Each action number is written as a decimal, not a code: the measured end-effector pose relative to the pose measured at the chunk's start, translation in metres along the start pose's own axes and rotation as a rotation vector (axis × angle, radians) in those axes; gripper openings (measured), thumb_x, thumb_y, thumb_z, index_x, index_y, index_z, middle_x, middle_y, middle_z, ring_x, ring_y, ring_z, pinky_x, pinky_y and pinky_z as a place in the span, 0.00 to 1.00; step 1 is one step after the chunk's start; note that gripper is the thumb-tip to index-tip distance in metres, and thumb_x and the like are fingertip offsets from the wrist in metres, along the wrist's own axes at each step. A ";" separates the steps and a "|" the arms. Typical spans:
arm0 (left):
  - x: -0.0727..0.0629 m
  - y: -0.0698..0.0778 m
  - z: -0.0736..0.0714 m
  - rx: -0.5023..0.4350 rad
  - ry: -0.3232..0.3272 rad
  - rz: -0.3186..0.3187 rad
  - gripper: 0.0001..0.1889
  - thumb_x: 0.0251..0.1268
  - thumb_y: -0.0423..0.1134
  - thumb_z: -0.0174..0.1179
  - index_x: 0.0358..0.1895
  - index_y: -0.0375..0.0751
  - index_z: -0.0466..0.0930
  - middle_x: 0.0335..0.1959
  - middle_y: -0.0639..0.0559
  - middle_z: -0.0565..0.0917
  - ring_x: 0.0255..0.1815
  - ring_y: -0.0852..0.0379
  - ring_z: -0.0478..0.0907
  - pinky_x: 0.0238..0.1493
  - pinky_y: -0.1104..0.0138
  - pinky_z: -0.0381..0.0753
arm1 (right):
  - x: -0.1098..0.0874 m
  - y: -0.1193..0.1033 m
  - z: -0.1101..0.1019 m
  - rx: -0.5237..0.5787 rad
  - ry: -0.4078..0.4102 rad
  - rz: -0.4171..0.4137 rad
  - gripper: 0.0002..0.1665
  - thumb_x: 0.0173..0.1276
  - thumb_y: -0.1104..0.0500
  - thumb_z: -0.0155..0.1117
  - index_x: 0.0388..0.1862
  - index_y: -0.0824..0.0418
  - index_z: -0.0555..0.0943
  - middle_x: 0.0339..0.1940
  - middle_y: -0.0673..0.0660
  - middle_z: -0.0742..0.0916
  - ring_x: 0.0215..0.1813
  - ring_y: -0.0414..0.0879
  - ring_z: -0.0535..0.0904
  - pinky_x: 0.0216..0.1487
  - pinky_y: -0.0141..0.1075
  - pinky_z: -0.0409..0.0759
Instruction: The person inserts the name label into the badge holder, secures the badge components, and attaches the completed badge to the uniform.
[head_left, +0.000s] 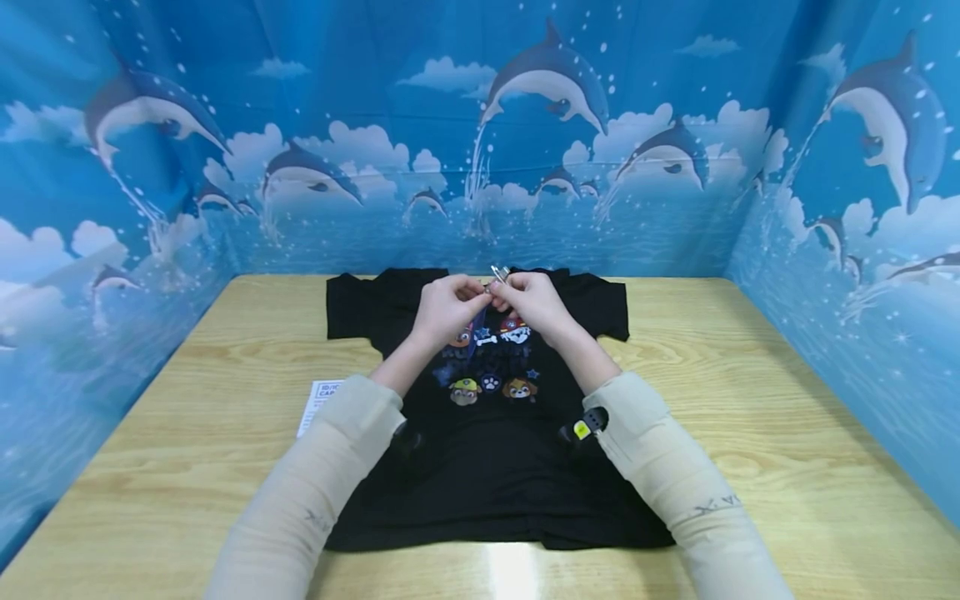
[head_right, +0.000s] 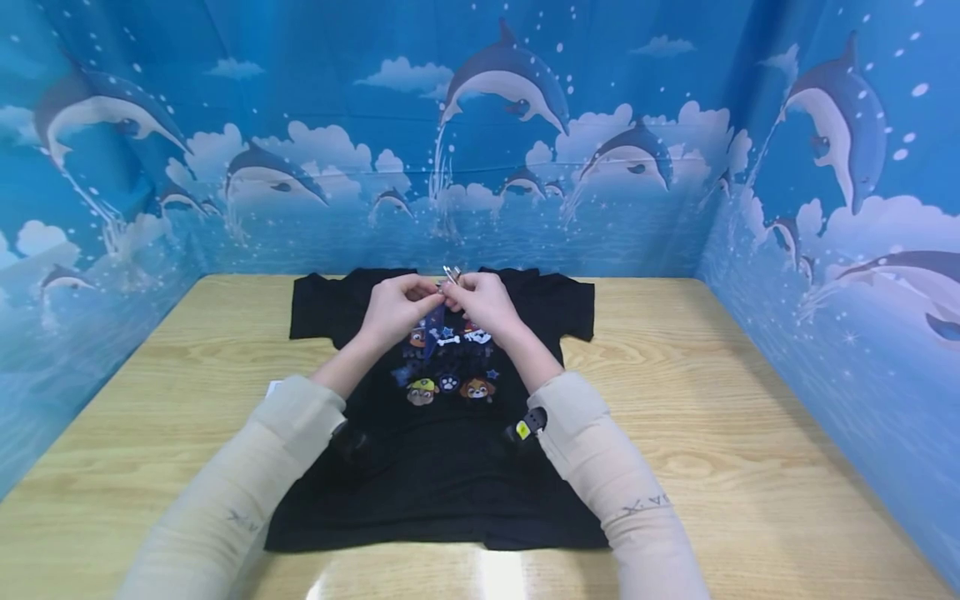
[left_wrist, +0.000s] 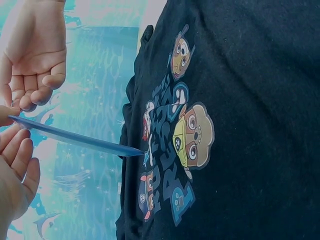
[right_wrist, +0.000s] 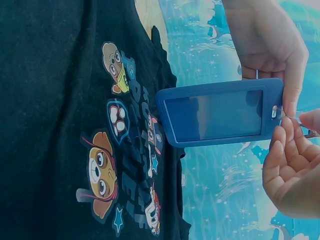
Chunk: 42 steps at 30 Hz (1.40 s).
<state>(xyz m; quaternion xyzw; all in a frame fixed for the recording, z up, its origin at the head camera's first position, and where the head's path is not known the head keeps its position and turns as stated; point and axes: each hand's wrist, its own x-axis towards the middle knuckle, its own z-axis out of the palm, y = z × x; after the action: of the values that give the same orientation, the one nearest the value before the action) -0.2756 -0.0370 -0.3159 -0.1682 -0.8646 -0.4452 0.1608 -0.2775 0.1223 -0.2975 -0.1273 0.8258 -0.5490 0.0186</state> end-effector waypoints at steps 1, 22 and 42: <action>0.000 0.000 0.000 0.000 -0.001 -0.005 0.10 0.59 0.42 0.63 0.34 0.37 0.83 0.29 0.48 0.84 0.31 0.55 0.80 0.34 0.64 0.78 | 0.000 0.000 0.000 -0.003 0.004 0.006 0.18 0.70 0.55 0.54 0.33 0.69 0.81 0.31 0.58 0.83 0.39 0.56 0.77 0.30 0.32 0.74; 0.001 0.002 0.001 -0.019 -0.041 -0.044 0.10 0.59 0.43 0.64 0.36 0.39 0.82 0.30 0.49 0.84 0.31 0.56 0.79 0.34 0.64 0.77 | 0.001 0.003 -0.005 0.125 0.020 0.118 0.16 0.66 0.55 0.60 0.34 0.68 0.83 0.24 0.52 0.83 0.34 0.52 0.79 0.29 0.33 0.76; 0.002 0.004 -0.003 -0.104 -0.119 -0.123 0.12 0.67 0.46 0.54 0.34 0.40 0.79 0.29 0.48 0.81 0.22 0.52 0.76 0.26 0.65 0.72 | -0.002 0.004 0.001 0.169 0.113 0.094 0.15 0.66 0.57 0.60 0.36 0.70 0.83 0.20 0.50 0.82 0.27 0.42 0.77 0.28 0.33 0.75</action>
<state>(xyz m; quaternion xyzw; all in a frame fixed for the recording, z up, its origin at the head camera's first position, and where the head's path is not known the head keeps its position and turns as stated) -0.2753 -0.0370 -0.3105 -0.1491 -0.8571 -0.4877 0.0727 -0.2758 0.1239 -0.3017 -0.0551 0.7815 -0.6214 0.0082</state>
